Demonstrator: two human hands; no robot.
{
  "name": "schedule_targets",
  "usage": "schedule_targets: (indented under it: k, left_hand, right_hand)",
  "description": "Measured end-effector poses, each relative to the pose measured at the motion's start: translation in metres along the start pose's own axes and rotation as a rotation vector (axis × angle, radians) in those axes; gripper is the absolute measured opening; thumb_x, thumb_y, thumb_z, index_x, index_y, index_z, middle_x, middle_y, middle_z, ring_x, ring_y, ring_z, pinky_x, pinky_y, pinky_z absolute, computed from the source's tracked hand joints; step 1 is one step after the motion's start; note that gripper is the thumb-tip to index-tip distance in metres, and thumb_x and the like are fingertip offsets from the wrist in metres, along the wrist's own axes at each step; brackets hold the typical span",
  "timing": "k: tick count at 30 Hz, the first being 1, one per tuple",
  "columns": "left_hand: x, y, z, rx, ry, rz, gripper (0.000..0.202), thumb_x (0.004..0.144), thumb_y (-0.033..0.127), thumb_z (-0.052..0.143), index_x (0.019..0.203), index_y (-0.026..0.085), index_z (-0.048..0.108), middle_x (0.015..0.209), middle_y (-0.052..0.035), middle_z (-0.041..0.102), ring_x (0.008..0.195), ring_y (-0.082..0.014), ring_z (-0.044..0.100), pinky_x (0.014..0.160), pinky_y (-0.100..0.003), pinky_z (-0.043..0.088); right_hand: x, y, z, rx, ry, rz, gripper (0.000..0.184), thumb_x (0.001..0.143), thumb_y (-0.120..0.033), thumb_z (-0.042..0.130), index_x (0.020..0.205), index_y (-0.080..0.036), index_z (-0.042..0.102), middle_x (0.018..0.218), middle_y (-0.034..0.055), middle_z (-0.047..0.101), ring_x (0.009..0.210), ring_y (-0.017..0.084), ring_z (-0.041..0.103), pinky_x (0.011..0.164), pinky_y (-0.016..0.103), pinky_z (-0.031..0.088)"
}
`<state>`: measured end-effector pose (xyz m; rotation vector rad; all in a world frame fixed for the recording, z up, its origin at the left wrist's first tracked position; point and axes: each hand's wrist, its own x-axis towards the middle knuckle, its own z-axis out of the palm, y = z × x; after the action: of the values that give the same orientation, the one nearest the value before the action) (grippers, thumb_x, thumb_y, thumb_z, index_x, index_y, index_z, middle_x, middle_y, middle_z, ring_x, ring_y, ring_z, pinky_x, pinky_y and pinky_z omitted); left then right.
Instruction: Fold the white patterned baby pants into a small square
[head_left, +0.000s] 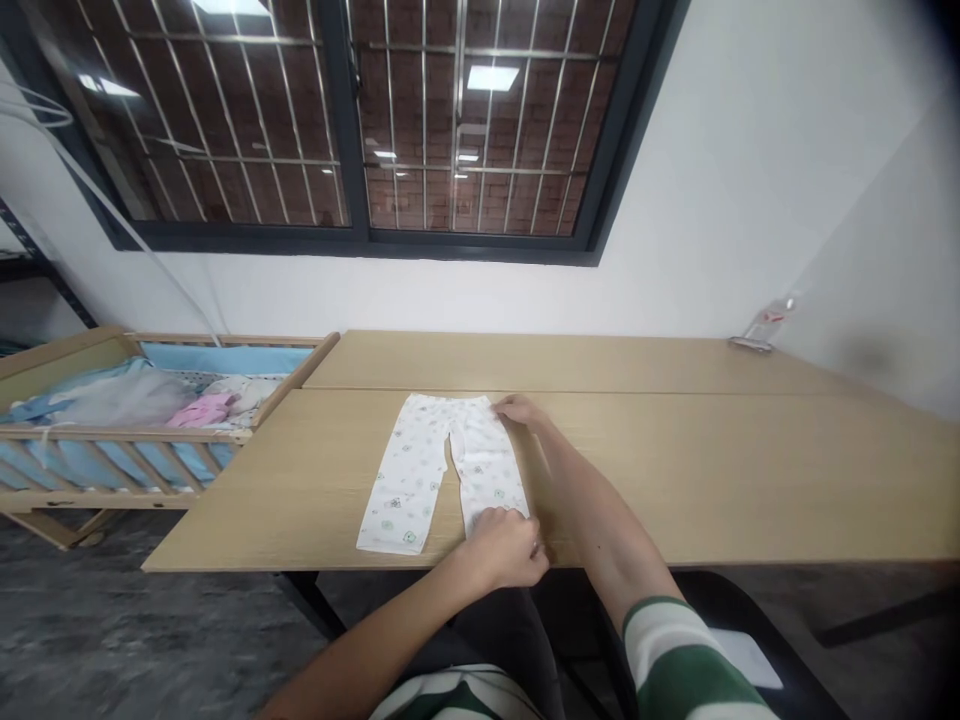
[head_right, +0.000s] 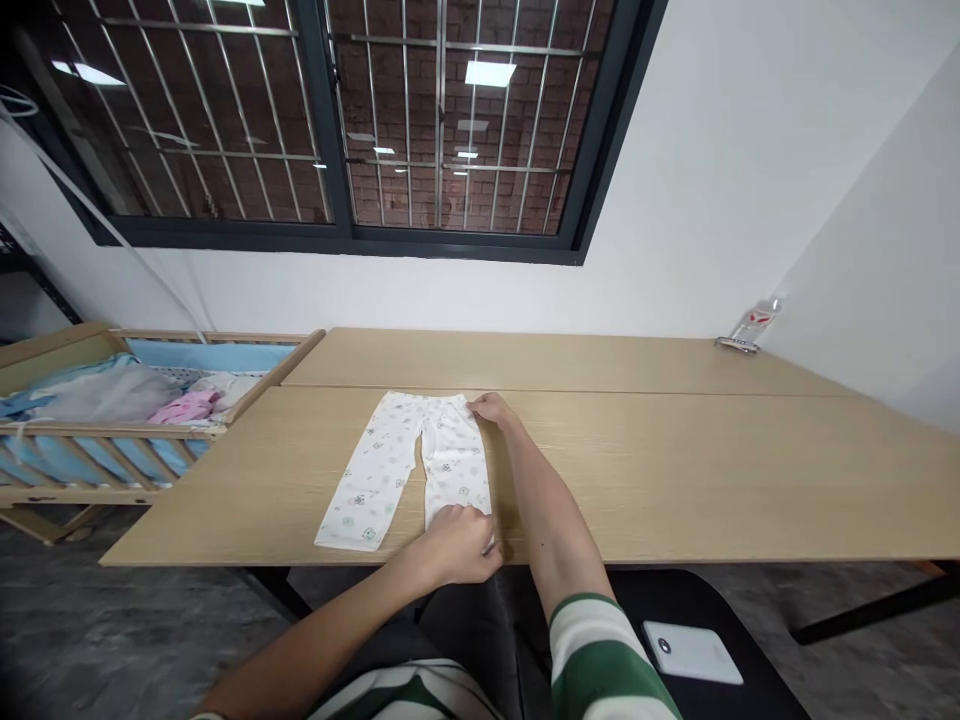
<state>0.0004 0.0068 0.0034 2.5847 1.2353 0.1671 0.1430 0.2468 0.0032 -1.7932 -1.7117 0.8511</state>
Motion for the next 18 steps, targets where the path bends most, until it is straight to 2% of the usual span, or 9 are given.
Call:
schedule_targets:
  k: [5, 9, 11, 14, 16, 18]
  left_hand:
    - [-0.005, 0.004, -0.001, -0.015, 0.013, 0.008, 0.030, 0.088, 0.031, 0.047, 0.099, 0.015, 0.070, 0.097, -0.0162, 0.075, 0.087, -0.0333, 0.074, 0.077, -0.044, 0.058]
    - [-0.011, 0.002, -0.002, -0.043, 0.028, -0.004, 0.034, 0.087, 0.038, 0.051, 0.098, 0.012, 0.070, 0.093, -0.0188, 0.075, 0.088, -0.0379, 0.073, 0.078, -0.049, 0.057]
    - [-0.013, 0.002, -0.002, -0.069, 0.036, -0.011, 0.031, 0.087, 0.035, 0.051, 0.095, 0.012, 0.070, 0.092, -0.0190, 0.075, 0.086, -0.0385, 0.073, 0.076, -0.049, 0.057]
    - [-0.015, 0.000, -0.005, -0.130, 0.062, -0.022, 0.024, 0.086, 0.026, 0.049, 0.089, 0.014, 0.069, 0.090, -0.0166, 0.075, 0.082, -0.0343, 0.074, 0.072, -0.043, 0.055]
    - [-0.018, -0.003, -0.007, -0.178, 0.092, -0.022, 0.022, 0.087, 0.023, 0.045, 0.088, 0.017, 0.066, 0.088, -0.0119, 0.075, 0.080, -0.0283, 0.073, 0.067, -0.035, 0.053]
    - [-0.022, -0.007, -0.008, -0.344, 0.149, -0.033, 0.022, 0.090, 0.022, 0.043, 0.087, 0.020, 0.064, 0.083, -0.0065, 0.074, 0.075, -0.0217, 0.072, 0.061, -0.029, 0.050]
  right_hand:
    - [0.016, 0.001, 0.014, -0.010, 0.087, 0.038, 0.020, 0.075, -0.031, 0.073, 0.062, -0.015, 0.069, 0.070, 0.0066, 0.071, 0.071, 0.018, 0.064, 0.063, 0.025, 0.044]
    - [0.025, 0.004, 0.022, -0.011, 0.127, 0.053, 0.012, 0.071, -0.023, 0.072, 0.062, -0.017, 0.069, 0.069, 0.0059, 0.071, 0.073, 0.019, 0.067, 0.065, 0.024, 0.046]
    - [0.027, 0.004, 0.022, -0.002, 0.137, 0.048, 0.009, 0.069, -0.020, 0.072, 0.061, -0.017, 0.069, 0.067, 0.0051, 0.071, 0.073, 0.019, 0.068, 0.065, 0.024, 0.047]
    - [0.027, 0.002, 0.021, 0.025, 0.167, 0.035, 0.009, 0.067, -0.017, 0.071, 0.059, -0.017, 0.067, 0.063, 0.0038, 0.069, 0.074, 0.020, 0.068, 0.067, 0.025, 0.048]
    - [0.025, -0.002, 0.021, 0.059, 0.197, 0.017, 0.009, 0.067, -0.016, 0.070, 0.060, -0.017, 0.065, 0.063, 0.0035, 0.067, 0.072, 0.020, 0.067, 0.067, 0.025, 0.049]
    - [0.024, -0.009, 0.021, 0.107, 0.231, -0.014, 0.006, 0.069, -0.017, 0.068, 0.065, -0.017, 0.064, 0.066, 0.0034, 0.068, 0.070, 0.018, 0.065, 0.066, 0.024, 0.049]
